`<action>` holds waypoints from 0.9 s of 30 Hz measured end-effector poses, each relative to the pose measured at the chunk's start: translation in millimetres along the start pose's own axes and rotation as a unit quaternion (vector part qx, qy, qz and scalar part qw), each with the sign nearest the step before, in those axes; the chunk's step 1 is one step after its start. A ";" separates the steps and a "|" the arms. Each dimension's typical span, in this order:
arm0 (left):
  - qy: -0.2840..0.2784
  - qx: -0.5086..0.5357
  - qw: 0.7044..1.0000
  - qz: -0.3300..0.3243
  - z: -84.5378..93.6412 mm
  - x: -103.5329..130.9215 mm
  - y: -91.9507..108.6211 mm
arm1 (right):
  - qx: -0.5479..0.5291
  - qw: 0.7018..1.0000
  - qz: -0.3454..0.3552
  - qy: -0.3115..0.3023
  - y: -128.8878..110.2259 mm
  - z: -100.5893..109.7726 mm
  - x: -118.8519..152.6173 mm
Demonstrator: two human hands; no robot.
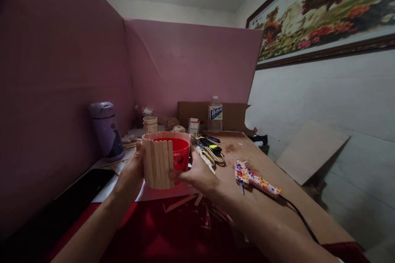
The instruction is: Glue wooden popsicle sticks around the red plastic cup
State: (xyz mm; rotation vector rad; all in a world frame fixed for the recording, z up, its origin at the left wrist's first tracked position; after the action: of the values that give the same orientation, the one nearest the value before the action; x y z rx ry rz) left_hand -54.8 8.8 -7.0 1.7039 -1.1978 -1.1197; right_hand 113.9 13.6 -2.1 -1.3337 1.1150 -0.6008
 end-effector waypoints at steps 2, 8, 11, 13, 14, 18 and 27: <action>0.023 0.023 0.999 0.029 -0.2 -1.1 1.8 | 0.025 0.999 0.025 0.009 5.7 -4.9 -3.8; 0.091 0.081 0.986 0.110 1.3 -9.7 3.7 | 0.055 0.998 0.043 -0.008 23.1 -9.7 -11.5; 0.139 0.073 0.982 0.109 12.8 -15.9 -3.2 | 0.063 0.998 0.009 -0.030 21.8 -1.5 -10.6; 0.174 0.061 0.976 0.120 21.1 -18.1 -9.0 | 0.089 0.996 -0.012 -0.019 18.9 4.4 -9.1; 0.186 0.054 0.973 0.126 24.1 -18.4 -11.4 | 0.102 0.994 -0.021 -0.013 18.0 6.6 -8.6; 0.200 0.030 0.969 0.141 26.6 -15.7 -15.1 | 0.100 0.994 -0.038 -0.030 20.7 8.7 -9.9; 0.148 0.045 0.979 0.135 17.3 -18.5 -9.5 | 0.237 0.970 0.046 0.014 13.6 1.9 -10.3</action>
State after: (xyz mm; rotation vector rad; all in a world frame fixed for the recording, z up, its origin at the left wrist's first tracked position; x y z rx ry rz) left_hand -71.5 27.5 -17.2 1.6464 -1.2558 -0.6328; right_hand 108.2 26.1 -12.4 -0.8600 0.9712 -0.7636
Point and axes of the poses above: each hand's wrist, its own x-axis away from the middle knuckle, its own z-axis out of the back of the hand, y = z × x, the point moved 2 cm from there along -x, towards the middle knuckle, and after that the axes turned 9 degrees about -x, right-handed, at the moved point
